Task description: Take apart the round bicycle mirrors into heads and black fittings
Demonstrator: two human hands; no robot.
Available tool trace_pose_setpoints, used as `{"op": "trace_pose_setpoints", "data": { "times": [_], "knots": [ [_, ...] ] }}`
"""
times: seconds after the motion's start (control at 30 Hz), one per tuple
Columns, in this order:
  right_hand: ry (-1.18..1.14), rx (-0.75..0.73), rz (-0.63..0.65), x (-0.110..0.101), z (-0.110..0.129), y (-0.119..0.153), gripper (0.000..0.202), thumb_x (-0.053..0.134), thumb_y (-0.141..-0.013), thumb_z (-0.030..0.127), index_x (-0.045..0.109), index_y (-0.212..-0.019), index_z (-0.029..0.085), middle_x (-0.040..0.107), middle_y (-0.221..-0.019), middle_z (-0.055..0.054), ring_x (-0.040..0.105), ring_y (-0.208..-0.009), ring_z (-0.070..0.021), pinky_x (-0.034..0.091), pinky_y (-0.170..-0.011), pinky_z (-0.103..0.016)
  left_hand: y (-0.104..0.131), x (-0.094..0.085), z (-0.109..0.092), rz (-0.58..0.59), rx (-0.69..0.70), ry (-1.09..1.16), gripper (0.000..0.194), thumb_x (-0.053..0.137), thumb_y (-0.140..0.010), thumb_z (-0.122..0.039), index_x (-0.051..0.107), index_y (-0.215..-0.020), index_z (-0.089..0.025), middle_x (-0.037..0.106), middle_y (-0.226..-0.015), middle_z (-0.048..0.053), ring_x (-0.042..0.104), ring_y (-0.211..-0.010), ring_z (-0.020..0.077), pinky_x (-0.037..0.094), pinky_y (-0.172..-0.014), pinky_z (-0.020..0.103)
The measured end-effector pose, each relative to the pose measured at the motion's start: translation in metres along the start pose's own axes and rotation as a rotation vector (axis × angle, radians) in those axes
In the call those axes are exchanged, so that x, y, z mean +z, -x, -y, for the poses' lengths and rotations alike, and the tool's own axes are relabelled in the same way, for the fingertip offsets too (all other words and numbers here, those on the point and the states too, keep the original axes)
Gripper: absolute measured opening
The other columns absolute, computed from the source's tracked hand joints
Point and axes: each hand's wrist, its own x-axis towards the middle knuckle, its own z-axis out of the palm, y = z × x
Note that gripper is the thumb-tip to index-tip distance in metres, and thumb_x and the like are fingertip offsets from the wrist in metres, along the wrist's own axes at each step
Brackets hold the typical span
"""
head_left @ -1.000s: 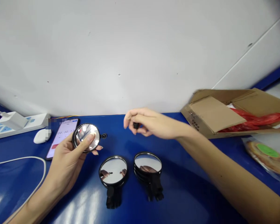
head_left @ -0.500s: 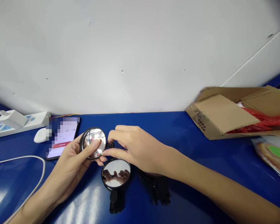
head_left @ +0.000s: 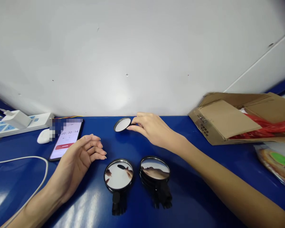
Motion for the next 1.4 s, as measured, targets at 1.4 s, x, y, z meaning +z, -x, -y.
{"op": "trace_pose_setpoints", "data": {
  "times": [1.4],
  "knots": [
    [0.025, 0.156, 0.162, 0.038, 0.011, 0.001, 0.044, 0.074, -0.117, 0.043, 0.063, -0.080, 0.023, 0.072, -0.078, -0.002, 0.063, -0.074, -0.0202, 0.028, -0.071, -0.036, 0.000, -0.005, 0.003, 0.100, 0.133, -0.253, 0.041, 0.084, -0.100, -0.057, 0.082, -0.077, -0.023, 0.074, -0.075, 0.005, 0.068, -0.080, 0.0247, 0.061, -0.080, 0.030]
  ]
}}
